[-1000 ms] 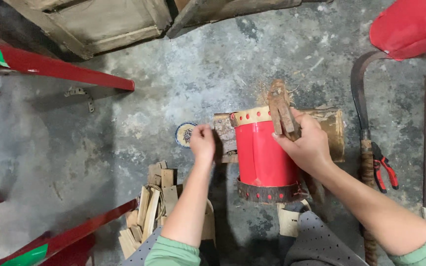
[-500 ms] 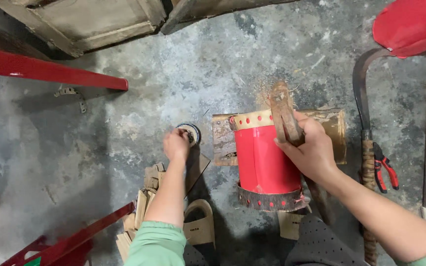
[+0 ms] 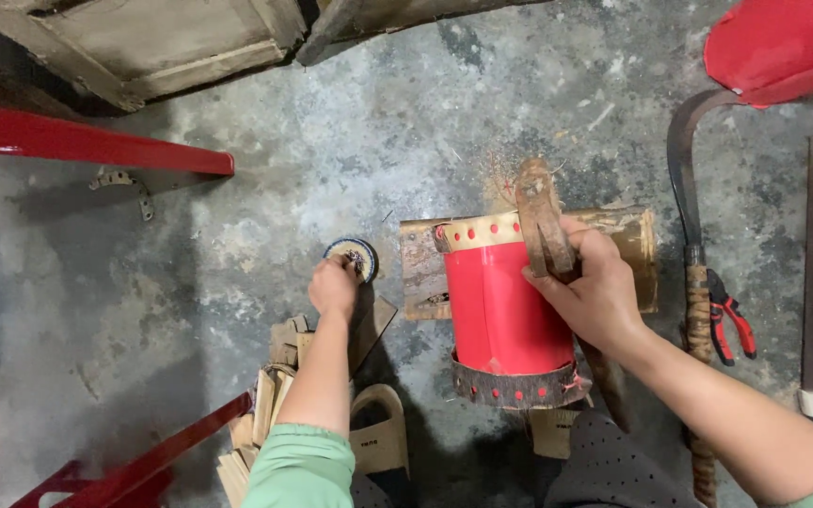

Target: Repairing a small percussion instrument by stretching a skin over the drum head and securing it with a wooden ring and hammer.

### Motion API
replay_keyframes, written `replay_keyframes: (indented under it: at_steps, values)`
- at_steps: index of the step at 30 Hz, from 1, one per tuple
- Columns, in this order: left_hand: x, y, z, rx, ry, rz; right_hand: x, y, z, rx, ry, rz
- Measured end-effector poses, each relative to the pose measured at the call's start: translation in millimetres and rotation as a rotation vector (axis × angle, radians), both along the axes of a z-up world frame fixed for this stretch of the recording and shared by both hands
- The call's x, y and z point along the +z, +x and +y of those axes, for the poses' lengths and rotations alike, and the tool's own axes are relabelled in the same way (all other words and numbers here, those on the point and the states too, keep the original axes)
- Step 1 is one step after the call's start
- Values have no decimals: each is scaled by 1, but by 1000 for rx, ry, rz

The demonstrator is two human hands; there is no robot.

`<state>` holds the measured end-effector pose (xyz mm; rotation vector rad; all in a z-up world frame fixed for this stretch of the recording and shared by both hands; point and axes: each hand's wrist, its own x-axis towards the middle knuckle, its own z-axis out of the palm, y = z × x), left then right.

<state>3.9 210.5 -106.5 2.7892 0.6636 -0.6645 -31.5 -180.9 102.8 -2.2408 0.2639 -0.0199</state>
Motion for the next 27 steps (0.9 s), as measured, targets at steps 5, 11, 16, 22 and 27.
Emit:
replay_keyframes:
  at_steps: [5, 11, 16, 22, 27]
  values:
    - [16, 1, -11, -35, -14, 37, -6, -1, -2, 18, -8, 17]
    - [-11, 2, 12, 72, -32, 31, -2, 0, -2, 3, 3, 63]
    - [24, 0, 0, 227, -96, -227, -1, -1, -4, 0, 2, 74]
    - [101, 27, -77, 469, -736, -841, 14, 3, 2, -43, 30, 159]
    - [204, 24, -158, 288, -1124, -725, -3, -3, -5, -66, 44, 153]
